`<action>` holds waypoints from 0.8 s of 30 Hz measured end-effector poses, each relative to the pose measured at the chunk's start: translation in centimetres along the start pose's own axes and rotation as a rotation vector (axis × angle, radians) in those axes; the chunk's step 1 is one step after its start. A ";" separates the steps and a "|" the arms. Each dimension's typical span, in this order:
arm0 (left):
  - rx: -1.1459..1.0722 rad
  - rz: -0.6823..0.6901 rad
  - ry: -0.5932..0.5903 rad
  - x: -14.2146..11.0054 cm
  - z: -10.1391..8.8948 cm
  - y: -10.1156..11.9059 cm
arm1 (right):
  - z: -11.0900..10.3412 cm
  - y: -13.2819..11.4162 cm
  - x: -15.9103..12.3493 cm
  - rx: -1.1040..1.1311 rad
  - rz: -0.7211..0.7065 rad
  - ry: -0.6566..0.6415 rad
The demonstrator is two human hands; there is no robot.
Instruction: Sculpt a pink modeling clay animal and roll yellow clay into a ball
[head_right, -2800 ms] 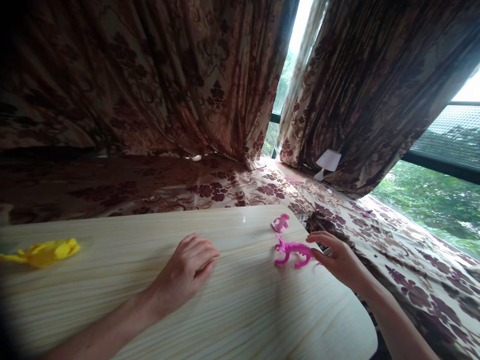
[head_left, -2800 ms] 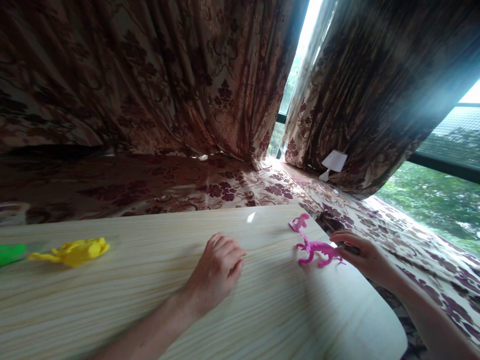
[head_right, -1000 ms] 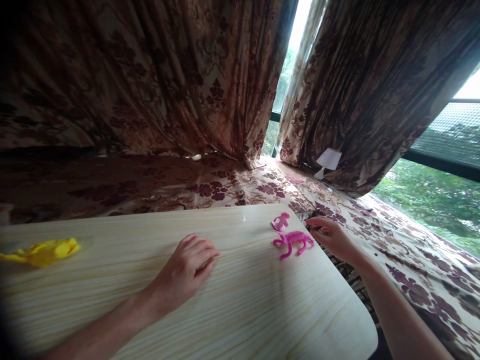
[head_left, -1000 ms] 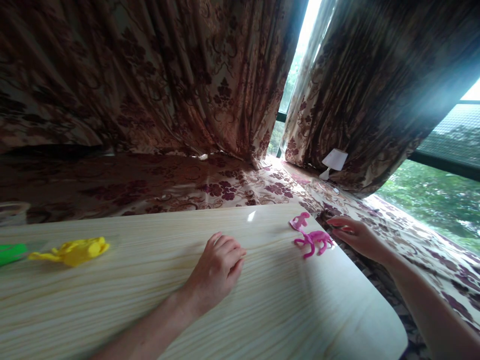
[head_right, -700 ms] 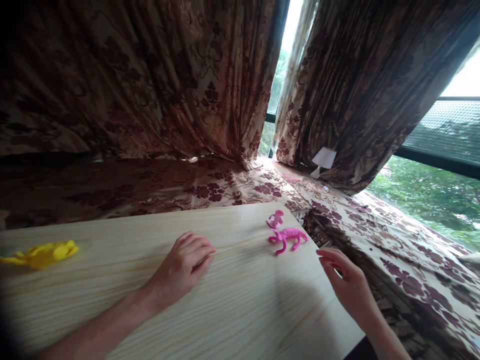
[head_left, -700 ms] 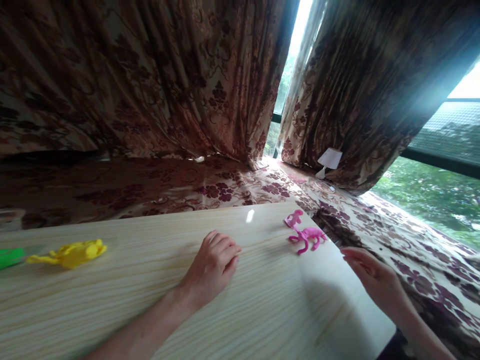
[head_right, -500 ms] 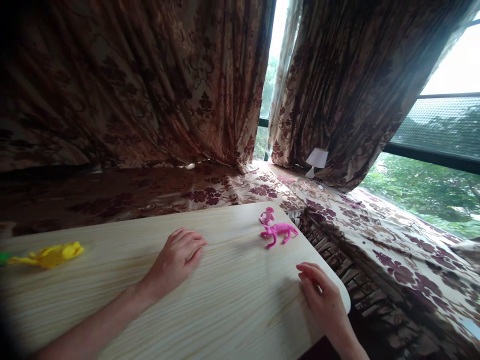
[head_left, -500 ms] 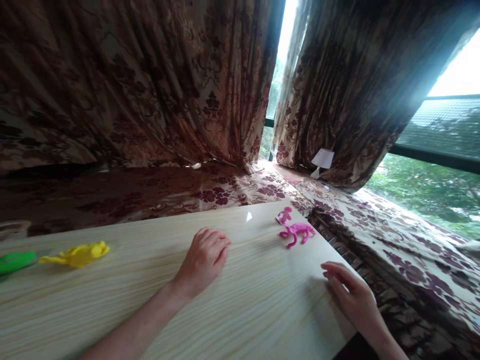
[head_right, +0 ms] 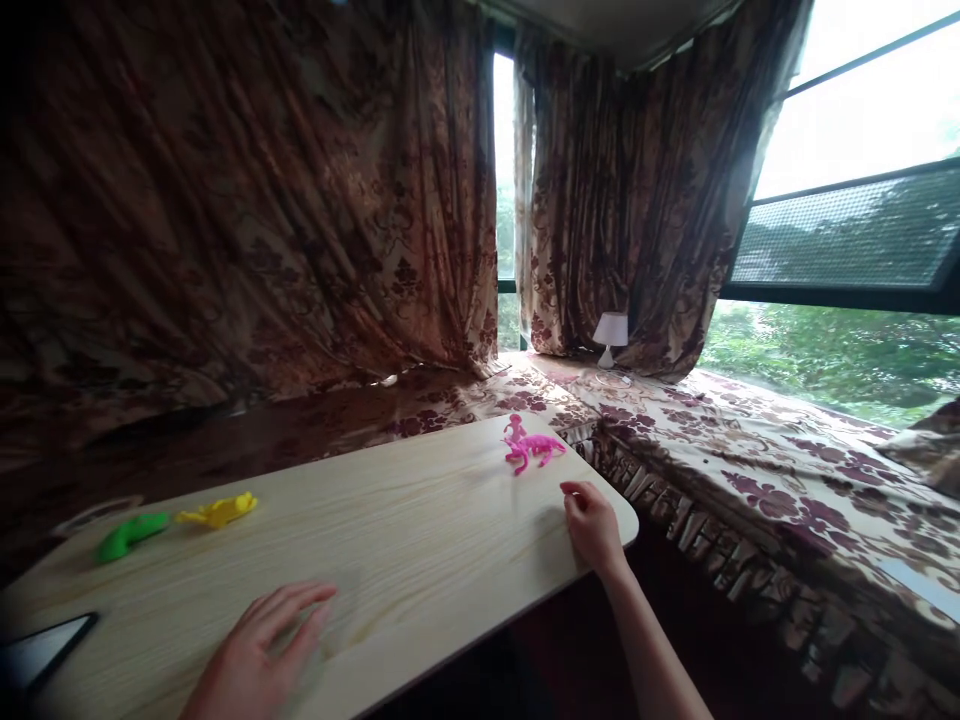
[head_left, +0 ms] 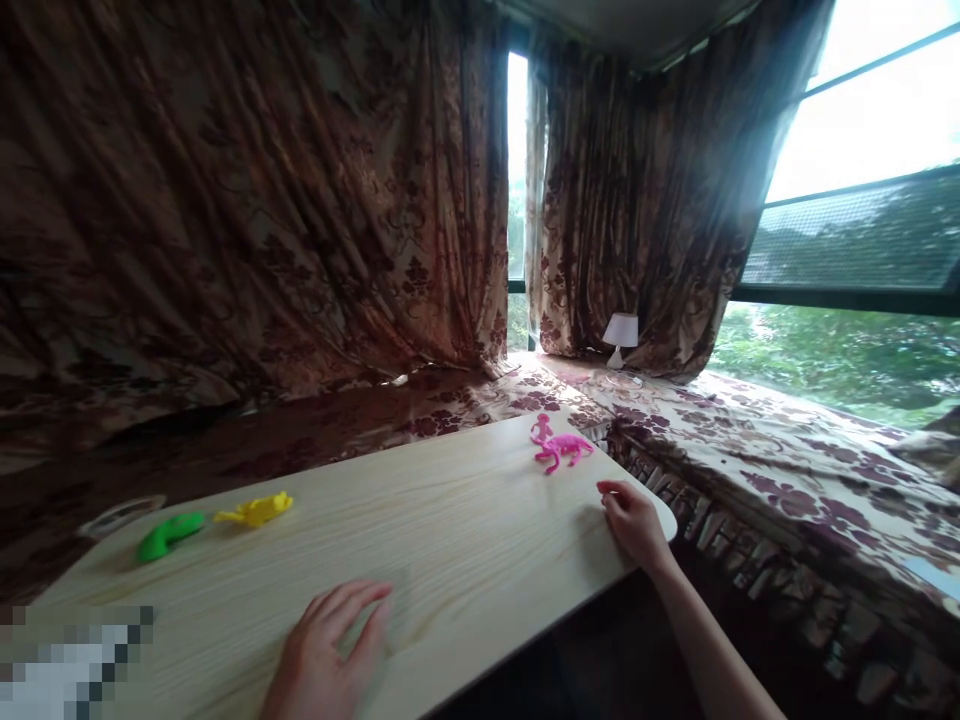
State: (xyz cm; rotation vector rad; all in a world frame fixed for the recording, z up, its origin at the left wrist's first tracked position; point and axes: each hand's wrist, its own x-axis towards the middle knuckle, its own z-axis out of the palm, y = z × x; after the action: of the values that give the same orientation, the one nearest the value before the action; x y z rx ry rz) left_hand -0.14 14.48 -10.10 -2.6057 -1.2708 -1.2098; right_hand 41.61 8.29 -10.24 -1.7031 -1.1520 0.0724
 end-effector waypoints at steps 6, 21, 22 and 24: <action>-0.027 -0.127 0.021 -1.2 -0.4 0.6 | -0.5 -0.9 -0.5 -0.082 -0.012 -0.031; -0.191 -0.276 -0.081 -1.3 -0.7 0.7 | -0.9 -1.0 -0.8 -0.144 0.024 -0.061; -0.195 -0.278 -0.082 -1.3 -0.7 0.6 | -0.9 -1.0 -0.9 -0.141 0.026 -0.061; -0.198 -0.286 -0.081 -1.3 -0.6 0.5 | -0.8 -1.0 -1.0 -0.136 0.035 -0.064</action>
State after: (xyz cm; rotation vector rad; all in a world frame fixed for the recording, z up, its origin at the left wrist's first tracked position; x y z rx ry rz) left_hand -0.67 13.07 -10.29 -2.7012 -1.6683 -1.3453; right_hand 40.86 7.02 -9.58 -1.8523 -1.1973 0.0716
